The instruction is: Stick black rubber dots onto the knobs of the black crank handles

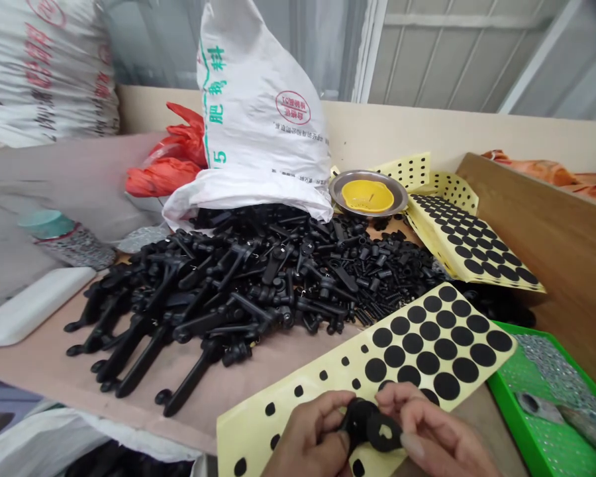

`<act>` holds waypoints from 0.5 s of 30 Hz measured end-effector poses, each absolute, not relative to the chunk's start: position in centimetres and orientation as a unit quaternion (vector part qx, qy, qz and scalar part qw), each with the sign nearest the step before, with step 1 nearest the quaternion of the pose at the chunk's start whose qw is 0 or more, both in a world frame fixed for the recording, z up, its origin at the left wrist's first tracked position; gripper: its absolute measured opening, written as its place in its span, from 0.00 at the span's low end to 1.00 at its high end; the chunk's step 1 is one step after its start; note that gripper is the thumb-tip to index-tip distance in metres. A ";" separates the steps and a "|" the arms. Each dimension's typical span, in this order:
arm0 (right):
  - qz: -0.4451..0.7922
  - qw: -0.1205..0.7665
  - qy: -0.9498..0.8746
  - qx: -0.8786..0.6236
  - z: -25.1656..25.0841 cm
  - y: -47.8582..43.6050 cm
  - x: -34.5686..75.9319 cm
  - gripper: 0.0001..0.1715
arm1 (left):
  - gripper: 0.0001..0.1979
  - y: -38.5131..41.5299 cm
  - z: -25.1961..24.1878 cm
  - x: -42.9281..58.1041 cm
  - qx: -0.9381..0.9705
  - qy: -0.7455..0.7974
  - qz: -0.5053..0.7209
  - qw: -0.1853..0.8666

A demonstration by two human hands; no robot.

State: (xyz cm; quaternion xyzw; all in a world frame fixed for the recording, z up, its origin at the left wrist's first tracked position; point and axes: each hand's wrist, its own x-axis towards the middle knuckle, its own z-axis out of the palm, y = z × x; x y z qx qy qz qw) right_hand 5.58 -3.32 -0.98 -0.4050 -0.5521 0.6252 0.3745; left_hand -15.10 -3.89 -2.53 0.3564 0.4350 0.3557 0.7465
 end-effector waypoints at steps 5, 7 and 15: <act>0.660 0.386 -0.510 -0.394 -1.6 -3.0 4.5 0.09 | 0.28 -4.4 -2.4 -15.1 0.342 0.478 0.354 0.727; 0.661 0.379 -0.512 -0.396 -1.6 -3.0 4.5 0.09 | 0.28 -4.5 -2.3 -15.1 0.347 0.486 0.359 0.718; 0.667 0.373 -0.519 -0.383 -1.6 -3.0 4.9 0.11 | 0.23 -4.3 -1.6 -15.2 0.362 0.463 0.364 0.723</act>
